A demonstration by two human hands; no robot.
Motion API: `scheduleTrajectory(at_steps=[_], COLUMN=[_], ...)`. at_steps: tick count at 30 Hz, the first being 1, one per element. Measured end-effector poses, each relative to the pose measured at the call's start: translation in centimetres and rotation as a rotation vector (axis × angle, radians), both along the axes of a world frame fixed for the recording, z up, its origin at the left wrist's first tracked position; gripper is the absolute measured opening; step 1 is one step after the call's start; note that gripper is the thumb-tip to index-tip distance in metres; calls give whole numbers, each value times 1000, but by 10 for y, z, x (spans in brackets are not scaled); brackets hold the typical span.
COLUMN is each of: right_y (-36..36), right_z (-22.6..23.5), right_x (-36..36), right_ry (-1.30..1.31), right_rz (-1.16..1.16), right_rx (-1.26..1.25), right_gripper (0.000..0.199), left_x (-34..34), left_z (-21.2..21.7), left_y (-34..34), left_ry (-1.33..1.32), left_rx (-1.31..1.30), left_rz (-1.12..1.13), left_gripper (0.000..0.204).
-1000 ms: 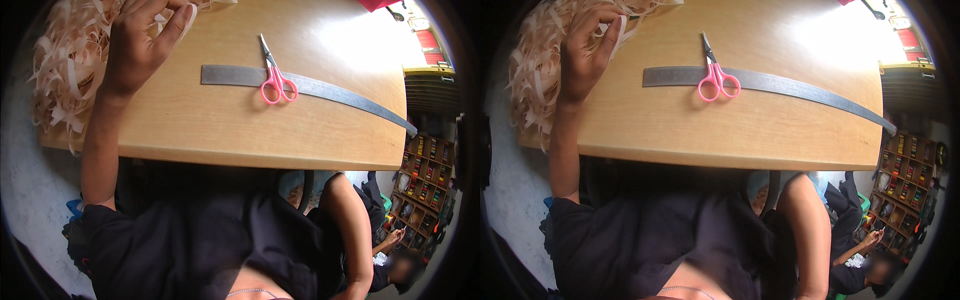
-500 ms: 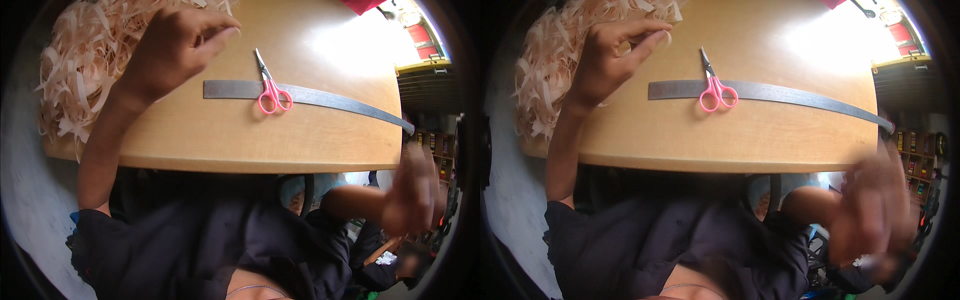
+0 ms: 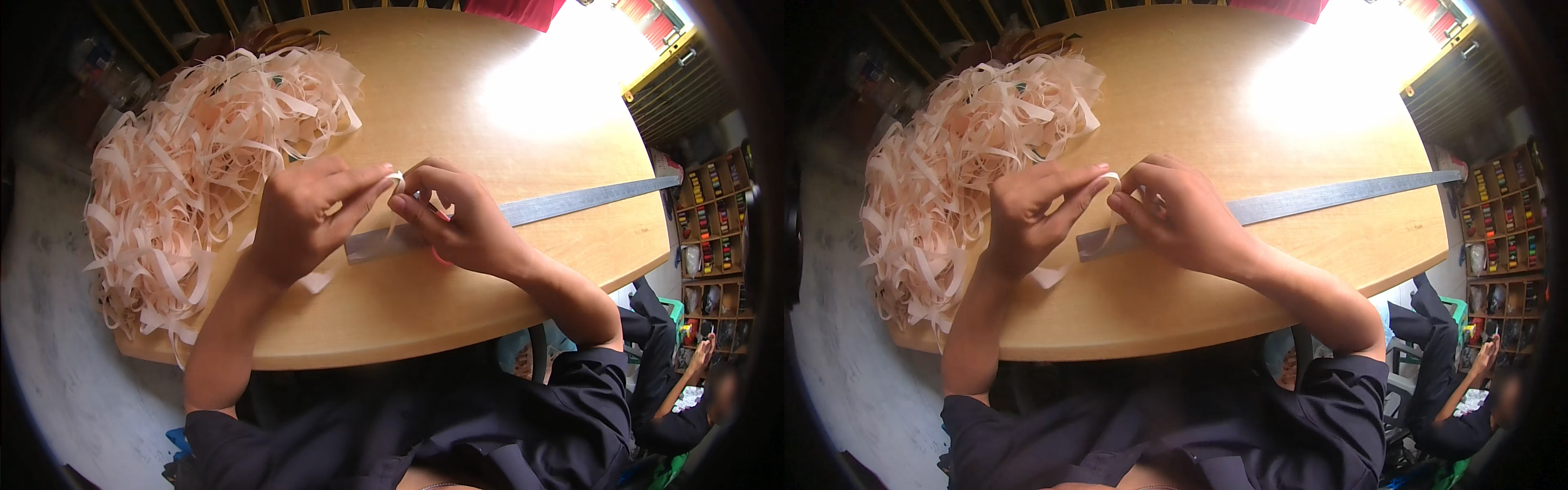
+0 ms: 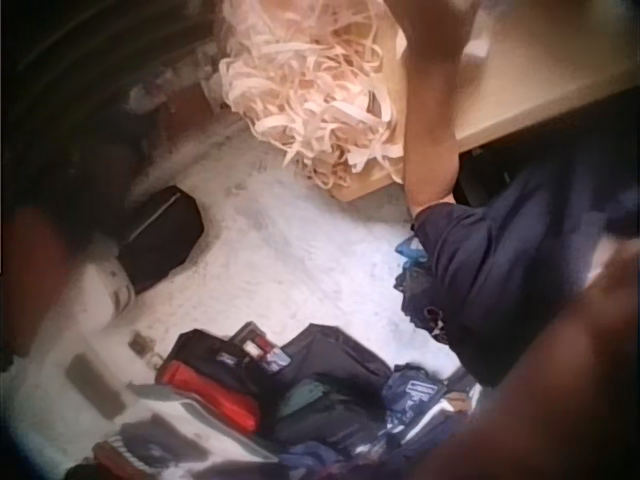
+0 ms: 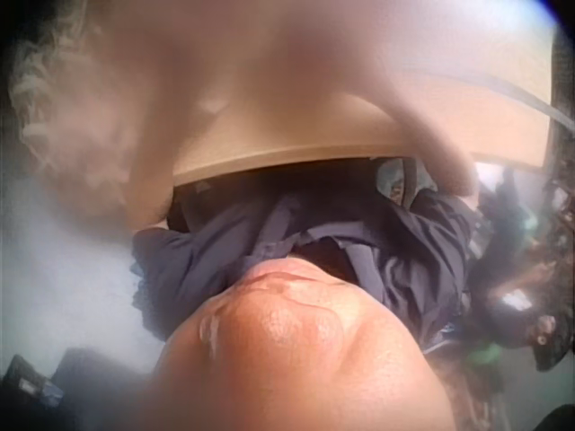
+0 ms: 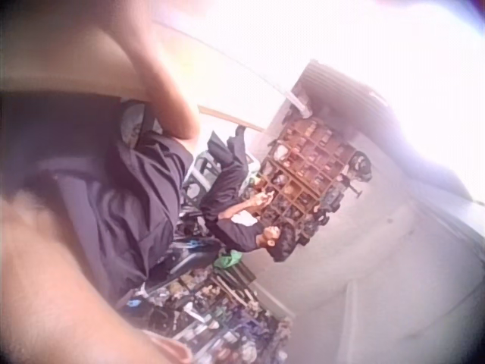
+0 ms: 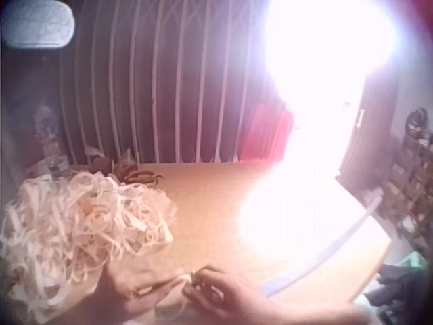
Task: The person uses pink-handled scissors and a metal ruler to cut a long strip of light-colored rubber into short segments. Each segment is measured against the ruler and cut to a consistent length, then added to a growing pile on the table.
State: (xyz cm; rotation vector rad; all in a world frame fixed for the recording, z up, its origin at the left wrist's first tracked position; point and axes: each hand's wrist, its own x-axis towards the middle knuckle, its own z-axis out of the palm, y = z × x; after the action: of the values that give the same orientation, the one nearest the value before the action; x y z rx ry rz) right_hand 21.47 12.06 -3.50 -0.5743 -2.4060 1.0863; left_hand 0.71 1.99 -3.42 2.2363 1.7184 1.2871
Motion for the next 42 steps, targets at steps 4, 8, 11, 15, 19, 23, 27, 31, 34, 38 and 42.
scheduleTrajectory(at_steps=[4, 8, 11, 15, 19, 23, 27, 31, 34, 38, 42], right_y=[2, 1, 8, 17, 22, 36, 56, 69, 75, 84, 93], right_z=[12, 14, 19, 22, 20, 15, 9, 1, -2, -4, -5], right_x=[12, 11, 20, 27, 32, 36, 42, 48, 49, 49, 48], right_ry=[65, 196, 157, 205, 83, -18, -97, -164, -236, -254, -295], right_rz=[74, 23, -18, -32, -30, -152, -268, -389, -429, -460, -529], right_rx=[-654, -618, -495, -197, -52, 382, 642, 634, 636, 719, 671], right_gripper=[22, 26, 21, 25, 21, 21, 22, 24, 24, 26, 28], left_x=[0, -9, -21, -46, -65, -82, -93, -103, -112, -129, -153], left_z=[9, 19, 29, 40, 36, 33, 34, 36, 33, 28, 24], left_y=[-2, -4, -10, -14, -14, -12, -19, -21, -21, -23, -28], left_ry=[-59, -116, -39, 68, 67, 69, 36, 11, -18, -18, -159], left_rx=[13, 73, 118, 139, 39, -24, -60, -128, -131, -41, 94], left_rz=[-5, 83, 252, 379, 420, 455, 490, 536, 551, 587, 633], left_gripper=[18, 14, 11, 11, 11, 13, 14, 18, 19, 17, 18])
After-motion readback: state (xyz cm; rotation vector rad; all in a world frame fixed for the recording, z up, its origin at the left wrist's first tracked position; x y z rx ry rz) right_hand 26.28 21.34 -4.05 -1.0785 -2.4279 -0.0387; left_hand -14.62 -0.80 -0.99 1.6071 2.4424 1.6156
